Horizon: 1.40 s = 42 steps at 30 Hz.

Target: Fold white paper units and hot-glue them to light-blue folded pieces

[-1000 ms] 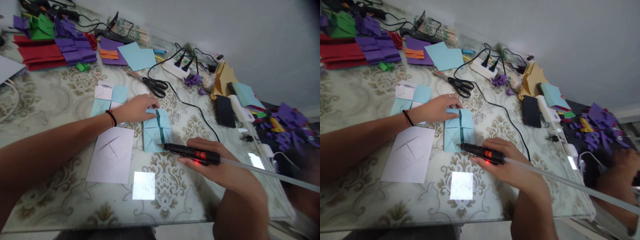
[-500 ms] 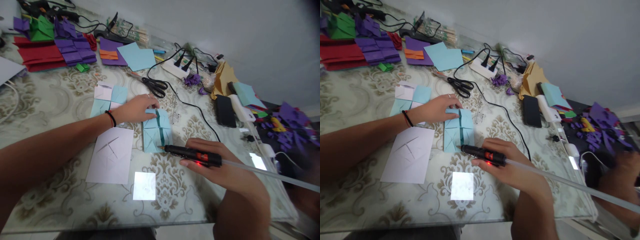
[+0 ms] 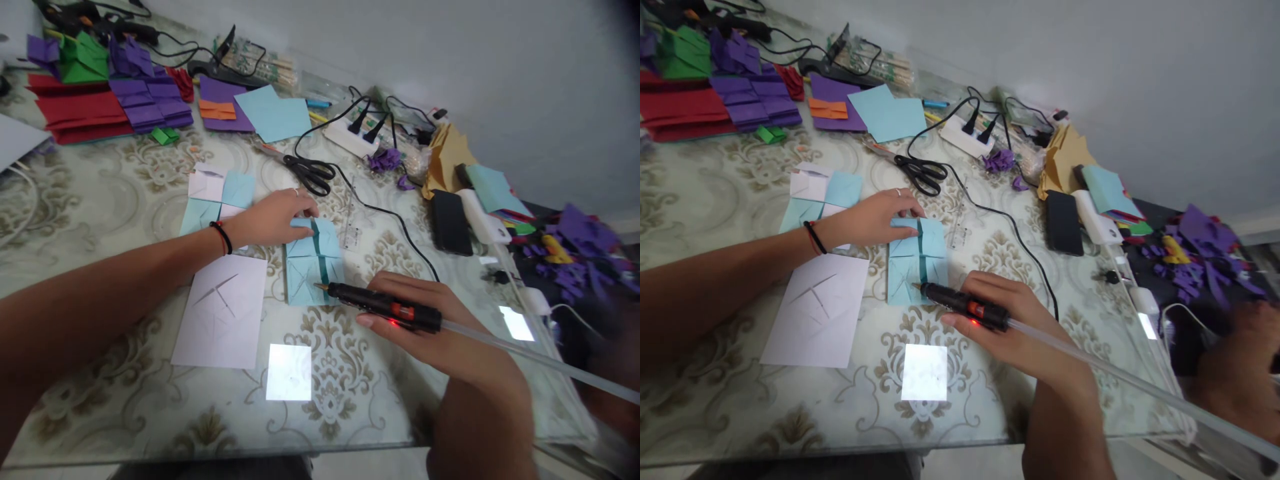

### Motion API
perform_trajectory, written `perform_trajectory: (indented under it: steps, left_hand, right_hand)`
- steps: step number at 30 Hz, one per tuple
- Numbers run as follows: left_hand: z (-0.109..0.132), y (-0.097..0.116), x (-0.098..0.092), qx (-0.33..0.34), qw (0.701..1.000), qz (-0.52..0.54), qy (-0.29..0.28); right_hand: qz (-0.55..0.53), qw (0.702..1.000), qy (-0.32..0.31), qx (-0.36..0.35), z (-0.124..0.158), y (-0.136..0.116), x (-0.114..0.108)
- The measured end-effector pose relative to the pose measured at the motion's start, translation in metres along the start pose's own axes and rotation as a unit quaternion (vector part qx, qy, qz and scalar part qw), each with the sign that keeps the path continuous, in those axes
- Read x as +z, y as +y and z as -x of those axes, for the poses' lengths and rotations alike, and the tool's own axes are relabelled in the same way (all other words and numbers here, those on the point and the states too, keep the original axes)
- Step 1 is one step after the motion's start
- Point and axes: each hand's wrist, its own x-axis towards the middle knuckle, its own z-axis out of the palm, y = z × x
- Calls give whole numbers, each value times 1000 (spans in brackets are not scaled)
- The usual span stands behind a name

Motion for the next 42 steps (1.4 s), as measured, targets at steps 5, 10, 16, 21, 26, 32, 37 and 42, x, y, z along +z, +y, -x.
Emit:
perform_trajectory:
  steps: [5,10,16,21,26,32,37,42]
  left_hand:
    - [-1,-2,1,6,1000,2,7]
    - [0,-1,1,8,1000,3,4]
    - [2,2,-3,1,1000,-2,-1]
    - [2,2,-3,3,1000,-4,-1]
    - [2,1,-3,1,1000,-4,0]
    - [2,4,-5,-9,1000,-10,-10]
    - [5,7,-3,-21,1000,-4,6]
    - [4,41,-43,-1,983,-35,178]
  right_hand:
    - [-1,999,38,-12,-1,1,7]
    - [-18,996,81,-22,0,2,5]
    - [-31,999,-22,-33,-6,-2,4]
    - [-34,999,-33,-26,-7,-4,6]
    - [-24,999,-16,-15,-4,-3,4]
    - [-117,985,105,-67,3,3,-1]
    - [-253,964,80,-22,8,20,-4]
    - [-353,930,16,104,7,47,-4]
